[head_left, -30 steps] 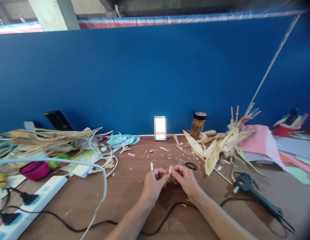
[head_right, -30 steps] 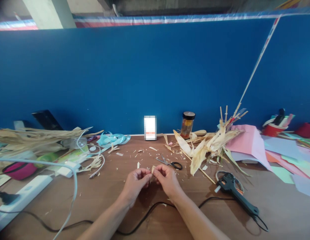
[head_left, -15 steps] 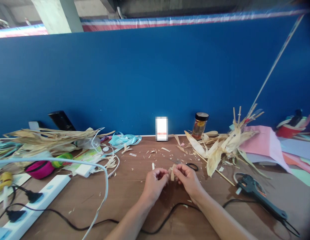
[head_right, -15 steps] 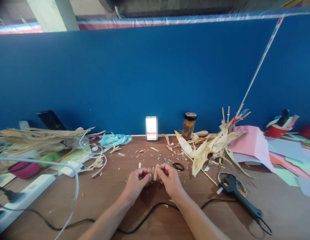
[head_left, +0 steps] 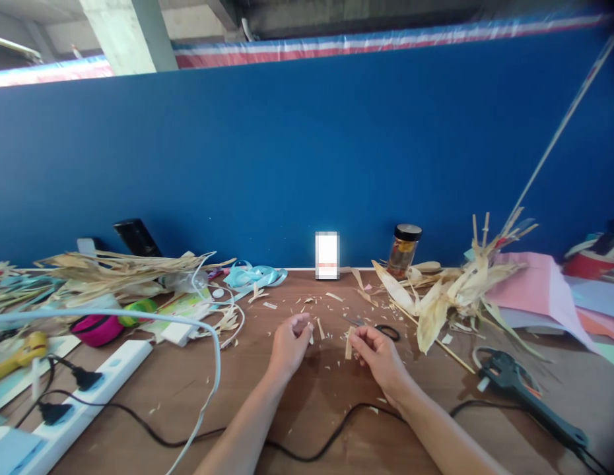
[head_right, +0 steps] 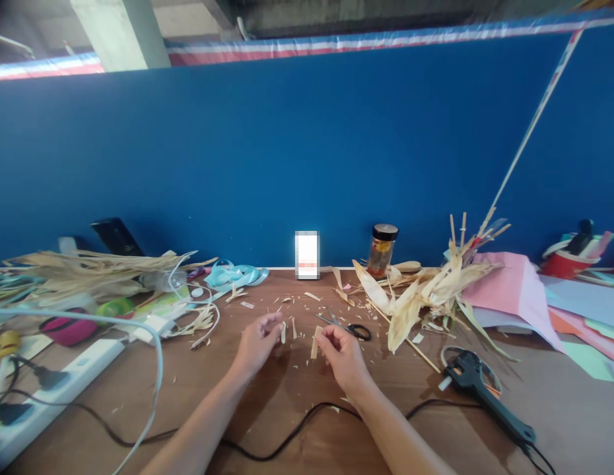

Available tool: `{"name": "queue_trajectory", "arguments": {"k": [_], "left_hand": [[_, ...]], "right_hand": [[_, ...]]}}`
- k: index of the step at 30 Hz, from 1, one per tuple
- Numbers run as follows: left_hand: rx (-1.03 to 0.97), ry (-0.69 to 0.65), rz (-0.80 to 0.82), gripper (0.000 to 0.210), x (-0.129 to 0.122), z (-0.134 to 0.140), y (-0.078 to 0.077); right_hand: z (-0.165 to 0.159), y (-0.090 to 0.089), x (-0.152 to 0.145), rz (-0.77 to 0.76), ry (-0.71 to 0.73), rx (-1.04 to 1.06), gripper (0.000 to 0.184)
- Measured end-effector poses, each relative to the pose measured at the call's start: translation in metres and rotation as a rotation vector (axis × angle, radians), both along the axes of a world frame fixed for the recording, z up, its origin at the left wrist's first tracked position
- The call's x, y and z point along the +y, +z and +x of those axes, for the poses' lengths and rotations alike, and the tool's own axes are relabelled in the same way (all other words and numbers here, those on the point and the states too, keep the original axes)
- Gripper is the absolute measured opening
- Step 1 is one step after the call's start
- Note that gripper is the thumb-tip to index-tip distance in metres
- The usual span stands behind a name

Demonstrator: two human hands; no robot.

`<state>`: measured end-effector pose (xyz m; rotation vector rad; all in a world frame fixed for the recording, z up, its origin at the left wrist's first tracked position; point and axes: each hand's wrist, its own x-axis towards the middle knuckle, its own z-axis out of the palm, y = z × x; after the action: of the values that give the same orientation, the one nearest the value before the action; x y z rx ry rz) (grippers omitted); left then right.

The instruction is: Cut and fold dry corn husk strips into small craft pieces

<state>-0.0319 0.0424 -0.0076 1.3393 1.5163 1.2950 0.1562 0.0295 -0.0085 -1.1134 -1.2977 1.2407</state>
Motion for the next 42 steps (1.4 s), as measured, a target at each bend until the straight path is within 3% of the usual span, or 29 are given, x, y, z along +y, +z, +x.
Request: {"name": "queue_trajectory", "arguments": {"k": [6,19,25,30,35,39,42], "left_hand": [[0.249,-0.036,0.037,0.025,-0.004,0.001,0.005],[0.384,-0.022,0.067,0.022,-0.008,0.004,0.006],[0.326,-0.145,0.068,0.024,-0.017,0.017,0.016],[0.42,-0.233,0.079,0.024,-0.018,0.021,0.03],[0.555,-0.198,0.074,0.024,-0.01,0.009,0.037],[0.891,-0.095,0.029,0.024,0.009,0.003,0.038],[0.968,-0.071,0.021,0.025,0.028,0.009,0.037]], "right_hand": [[0.0,0.001,0.0,0.007,-0.004,-0.017,0.024],[0.001,0.002,0.0,0.018,-0.007,-0.032,0.028],[0.001,0.003,0.0,0.02,-0.01,-0.034,0.026],[0.001,0.003,-0.001,0.026,0.004,-0.017,0.025],[0.0,0.003,-0.001,0.031,0.001,-0.008,0.025],[0.002,0.001,0.0,0.072,-0.014,-0.033,0.025],[0.002,0.0,0.001,0.08,-0.025,-0.04,0.024]]}}
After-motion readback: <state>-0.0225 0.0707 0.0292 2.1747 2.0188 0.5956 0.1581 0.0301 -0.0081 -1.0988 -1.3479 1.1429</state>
